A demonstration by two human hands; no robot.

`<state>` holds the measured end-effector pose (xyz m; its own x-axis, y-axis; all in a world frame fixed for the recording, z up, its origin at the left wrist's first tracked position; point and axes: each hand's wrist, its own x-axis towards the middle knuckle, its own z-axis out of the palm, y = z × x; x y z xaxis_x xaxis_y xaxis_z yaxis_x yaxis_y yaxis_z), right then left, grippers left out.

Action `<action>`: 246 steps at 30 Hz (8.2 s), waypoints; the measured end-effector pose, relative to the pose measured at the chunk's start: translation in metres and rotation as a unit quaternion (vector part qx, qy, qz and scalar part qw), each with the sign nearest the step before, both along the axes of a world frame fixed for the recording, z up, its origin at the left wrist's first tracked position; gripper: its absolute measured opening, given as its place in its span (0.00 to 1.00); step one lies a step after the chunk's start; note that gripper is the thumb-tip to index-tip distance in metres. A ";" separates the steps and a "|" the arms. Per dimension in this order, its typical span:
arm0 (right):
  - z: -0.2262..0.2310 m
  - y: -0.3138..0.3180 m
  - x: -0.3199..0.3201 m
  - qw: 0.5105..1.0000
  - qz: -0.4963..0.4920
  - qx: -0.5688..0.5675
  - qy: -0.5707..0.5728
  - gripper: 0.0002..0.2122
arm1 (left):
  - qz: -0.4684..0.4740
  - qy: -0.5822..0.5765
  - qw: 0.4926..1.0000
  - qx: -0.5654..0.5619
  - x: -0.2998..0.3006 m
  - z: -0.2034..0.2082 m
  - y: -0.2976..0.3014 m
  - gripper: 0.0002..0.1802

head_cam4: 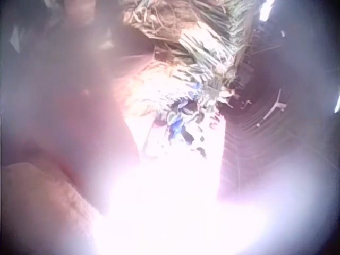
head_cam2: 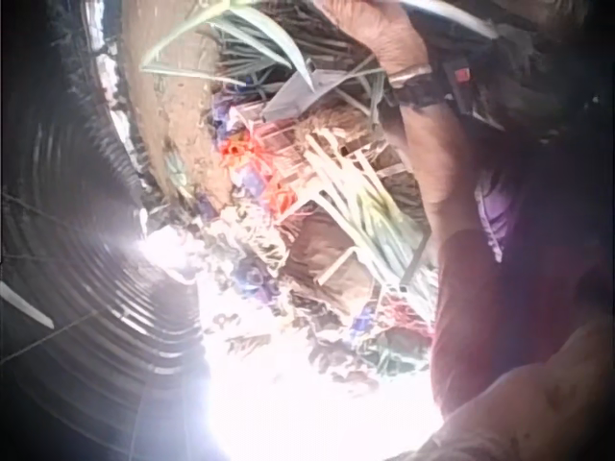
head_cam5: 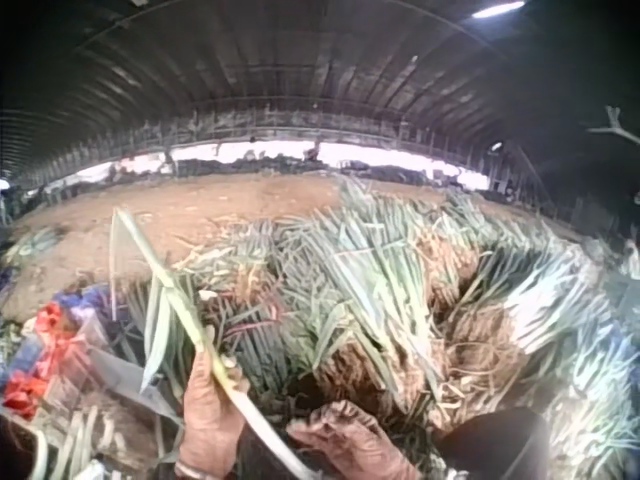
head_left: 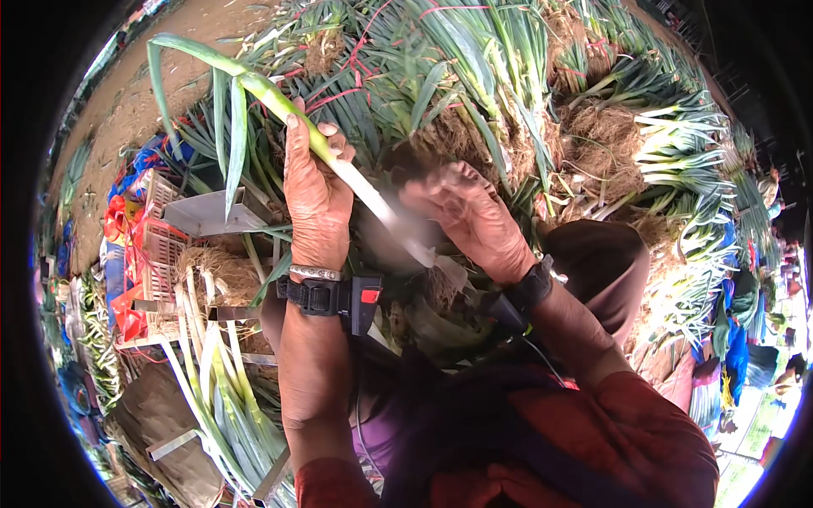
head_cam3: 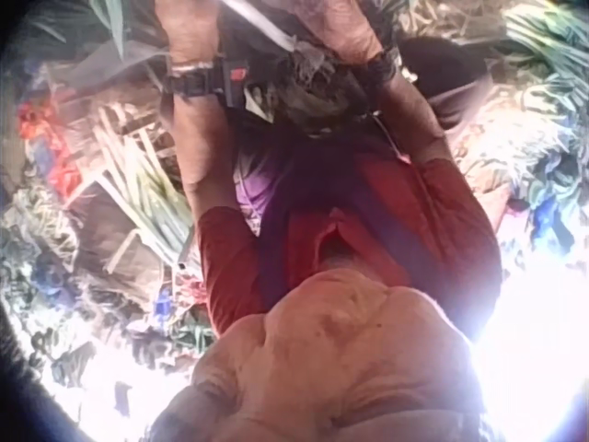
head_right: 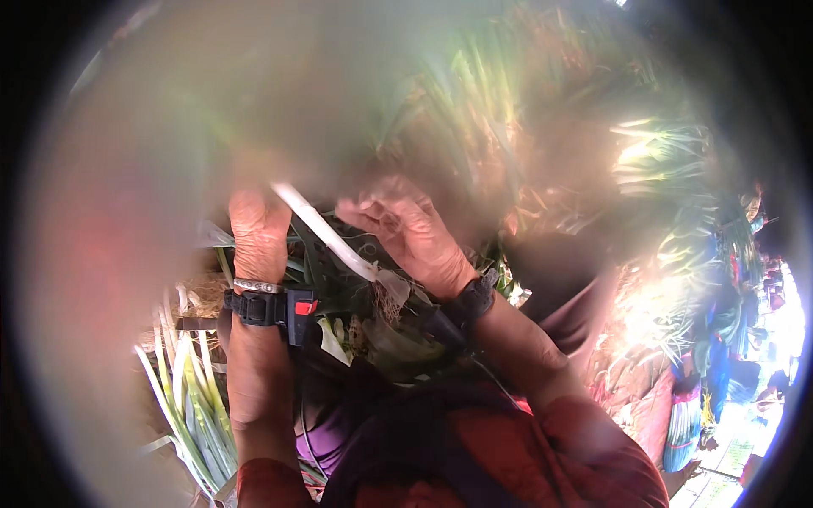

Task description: Cleaning soil and outer layers from leeks and bunching them with plastic ties.

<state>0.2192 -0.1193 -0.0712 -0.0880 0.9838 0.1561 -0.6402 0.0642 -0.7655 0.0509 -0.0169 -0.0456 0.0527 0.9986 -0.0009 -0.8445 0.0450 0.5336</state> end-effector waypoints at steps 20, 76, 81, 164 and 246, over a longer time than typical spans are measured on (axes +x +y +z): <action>-0.003 -0.002 -0.002 0.993 -0.023 -0.089 0.079 0.08 | 0.005 -0.063 0.997 0.041 -0.019 -0.004 0.002 0.24; 0.015 -0.043 0.013 0.869 0.157 -0.055 -0.466 0.16 | -0.071 0.067 0.995 0.018 0.031 -0.033 -0.019 0.32; -0.025 -0.082 0.046 0.942 0.081 0.023 -0.324 0.12 | -0.124 0.136 0.979 0.087 0.044 -0.020 -0.010 0.44; -0.295 -0.006 0.200 0.535 -0.050 -0.247 -0.806 0.12 | -0.192 0.484 0.808 -0.274 -0.052 -0.108 -0.075 0.28; -0.149 -0.010 0.199 0.695 0.075 -0.498 -0.514 0.07 | -0.281 0.529 0.791 -0.124 0.060 -0.136 0.005 0.22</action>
<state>0.4179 -0.1297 -0.2198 0.2371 0.5266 -0.8163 0.3342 -0.8333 -0.4405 0.1109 -0.0119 -0.1818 0.3269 0.7799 -0.5337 0.2590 0.4692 0.8443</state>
